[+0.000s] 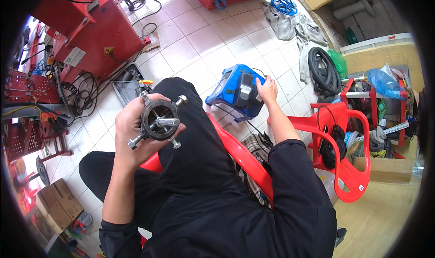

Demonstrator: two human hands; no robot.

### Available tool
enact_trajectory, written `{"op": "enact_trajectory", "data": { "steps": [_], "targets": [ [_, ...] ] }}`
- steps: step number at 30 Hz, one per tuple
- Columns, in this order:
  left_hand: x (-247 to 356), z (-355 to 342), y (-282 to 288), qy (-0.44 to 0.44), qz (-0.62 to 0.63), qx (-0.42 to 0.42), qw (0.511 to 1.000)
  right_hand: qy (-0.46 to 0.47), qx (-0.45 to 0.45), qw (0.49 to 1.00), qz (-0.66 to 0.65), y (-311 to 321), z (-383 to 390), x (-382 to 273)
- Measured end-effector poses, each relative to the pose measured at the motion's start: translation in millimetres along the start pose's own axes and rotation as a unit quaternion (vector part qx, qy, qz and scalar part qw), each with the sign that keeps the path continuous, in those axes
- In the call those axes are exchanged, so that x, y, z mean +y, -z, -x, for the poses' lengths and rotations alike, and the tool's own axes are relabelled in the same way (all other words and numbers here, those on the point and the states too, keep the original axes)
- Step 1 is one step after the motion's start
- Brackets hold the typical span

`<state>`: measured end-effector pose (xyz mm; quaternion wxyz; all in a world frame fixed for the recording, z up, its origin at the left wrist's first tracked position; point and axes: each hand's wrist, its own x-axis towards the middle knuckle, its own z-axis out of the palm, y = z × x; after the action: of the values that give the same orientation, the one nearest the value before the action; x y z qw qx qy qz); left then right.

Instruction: The person sits on a low stool in a workshop and disassembles a mechanical component, likely a stator, using their hands. They remove small parts and place them into a metal tray. Later, they use a screwdriver to work on a smaller part of the assembly.

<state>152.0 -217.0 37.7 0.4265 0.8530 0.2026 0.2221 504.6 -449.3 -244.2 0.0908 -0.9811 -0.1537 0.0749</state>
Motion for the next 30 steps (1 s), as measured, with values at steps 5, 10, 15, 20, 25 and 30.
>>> {"op": "enact_trajectory", "data": {
  "steps": [5, 10, 15, 20, 25, 30],
  "targets": [
    [-6.3, 2.5, -0.9, -0.006, 0.000, 0.008, 1.000, 0.140, -0.094, 0.985, -0.047, 7.2, -15.2, -28.1],
    [-9.9, 2.4, -0.5, 0.018, 0.003, 0.002, 1.000, 0.154, -0.175, 0.972, 0.032, 2.6, -27.6, -36.9],
    [-13.2, 3.6, 0.4, 0.033, -0.013, 0.000, 0.999, 0.172, -0.194, 0.964, 0.057, 0.1, -28.8, -44.7],
    [-15.8, 3.2, 0.4, 0.026, -0.005, -0.005, 1.000, 0.188, -0.179, 0.962, 0.082, -6.4, -32.4, -43.2],
    [-17.0, 3.9, -0.2, 0.018, -0.011, -0.004, 1.000, 0.185, -0.186, 0.960, 0.093, 3.1, -28.1, -52.7],
    [-10.9, 3.1, 0.4, 0.039, -0.002, -0.005, 0.999, 0.200, -0.161, 0.960, 0.114, 1.5, -27.1, -48.8]
  ]
}}
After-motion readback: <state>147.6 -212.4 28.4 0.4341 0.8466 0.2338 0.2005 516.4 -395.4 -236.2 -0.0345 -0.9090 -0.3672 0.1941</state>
